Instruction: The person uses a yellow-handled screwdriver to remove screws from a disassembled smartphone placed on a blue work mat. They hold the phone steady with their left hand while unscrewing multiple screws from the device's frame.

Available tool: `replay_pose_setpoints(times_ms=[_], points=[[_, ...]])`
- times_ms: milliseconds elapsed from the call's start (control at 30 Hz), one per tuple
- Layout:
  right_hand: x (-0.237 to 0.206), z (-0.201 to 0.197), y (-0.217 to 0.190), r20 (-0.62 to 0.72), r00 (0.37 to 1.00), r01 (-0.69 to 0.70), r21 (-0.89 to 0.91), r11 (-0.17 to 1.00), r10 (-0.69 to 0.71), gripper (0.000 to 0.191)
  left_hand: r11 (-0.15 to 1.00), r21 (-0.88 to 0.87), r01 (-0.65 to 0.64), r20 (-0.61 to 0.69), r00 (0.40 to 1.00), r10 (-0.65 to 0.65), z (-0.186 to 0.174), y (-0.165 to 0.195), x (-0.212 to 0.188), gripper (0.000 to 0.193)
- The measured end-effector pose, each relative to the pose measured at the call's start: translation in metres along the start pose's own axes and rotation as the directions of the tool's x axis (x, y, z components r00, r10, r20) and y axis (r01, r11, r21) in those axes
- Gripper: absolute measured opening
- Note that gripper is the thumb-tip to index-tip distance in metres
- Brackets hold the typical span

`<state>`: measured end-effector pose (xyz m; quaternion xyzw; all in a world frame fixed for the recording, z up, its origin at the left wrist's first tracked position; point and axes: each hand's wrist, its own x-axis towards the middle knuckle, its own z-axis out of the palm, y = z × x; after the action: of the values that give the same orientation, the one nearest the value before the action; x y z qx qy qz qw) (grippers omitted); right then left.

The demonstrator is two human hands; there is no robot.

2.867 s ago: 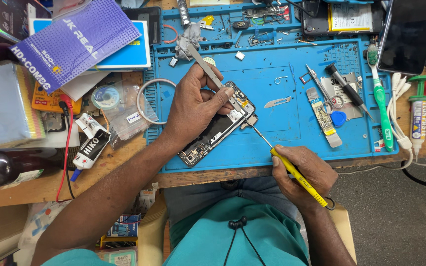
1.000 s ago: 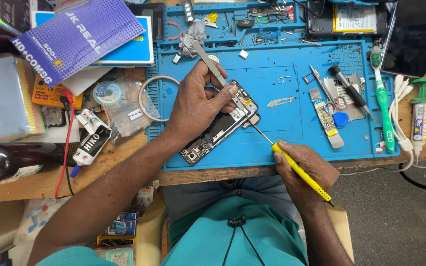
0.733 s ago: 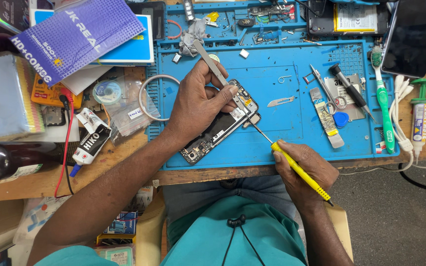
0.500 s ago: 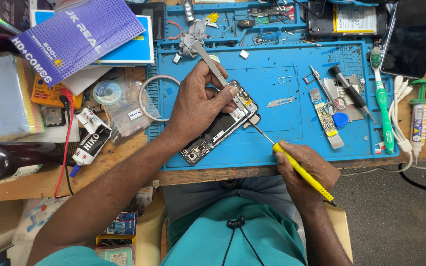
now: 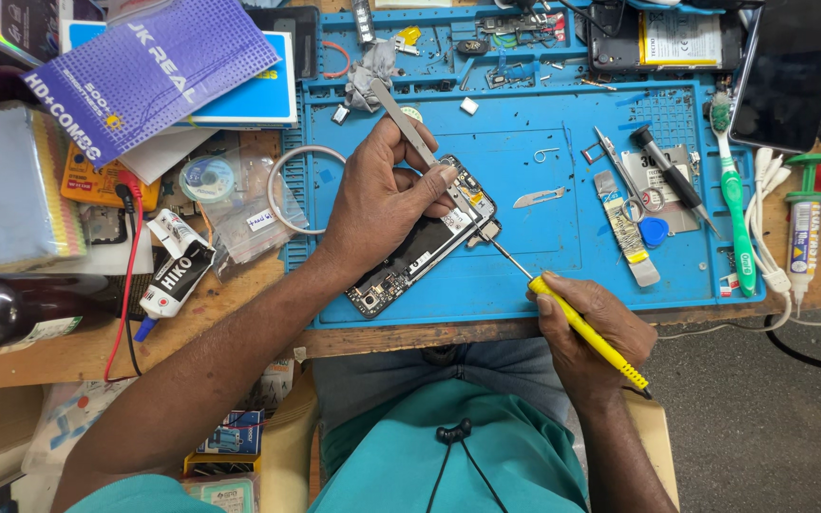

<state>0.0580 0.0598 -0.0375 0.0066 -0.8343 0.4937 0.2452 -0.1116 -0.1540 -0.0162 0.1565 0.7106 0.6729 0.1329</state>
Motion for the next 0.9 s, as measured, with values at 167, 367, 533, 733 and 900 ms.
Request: replay_pose_setpoints(times_ms=[167, 367, 533, 733, 900], points=[[-0.0005, -0.0011, 0.0003, 0.008, 1.0, 0.011, -0.035, 0.999, -0.011, 0.019, 1.0, -0.006, 0.003, -0.006, 1.0, -0.003, 0.0005, 0.0006, 0.0, 0.028], [-0.0013, -0.002, -0.0004, 0.017, 1.0, 0.01, -0.069, 0.998, -0.008, 0.018, 1.0, 0.002, 0.011, -0.003, 1.0, -0.011, 0.001, 0.0019, -0.0008, 0.029], [-0.0021, -0.0028, -0.0006, 0.023, 1.0, 0.008, -0.071, 0.997, -0.006, 0.019, 1.0, -0.01, 0.014, -0.003, 1.0, -0.014, 0.0008, 0.0024, -0.001, 0.029], [-0.002, -0.0006, 0.0009, 0.021, 1.0, 0.015, -0.068, 0.998, -0.014, 0.019, 1.0, 0.02, 0.015, 0.0, 1.0, -0.015, 0.0007, 0.0015, -0.001, 0.029], [-0.0016, 0.0, 0.0007, 0.027, 0.999, 0.026, -0.077, 0.997, -0.024, 0.019, 1.0, 0.012, 0.016, 0.003, 1.0, -0.017, 0.0002, 0.0017, -0.0006, 0.029]])
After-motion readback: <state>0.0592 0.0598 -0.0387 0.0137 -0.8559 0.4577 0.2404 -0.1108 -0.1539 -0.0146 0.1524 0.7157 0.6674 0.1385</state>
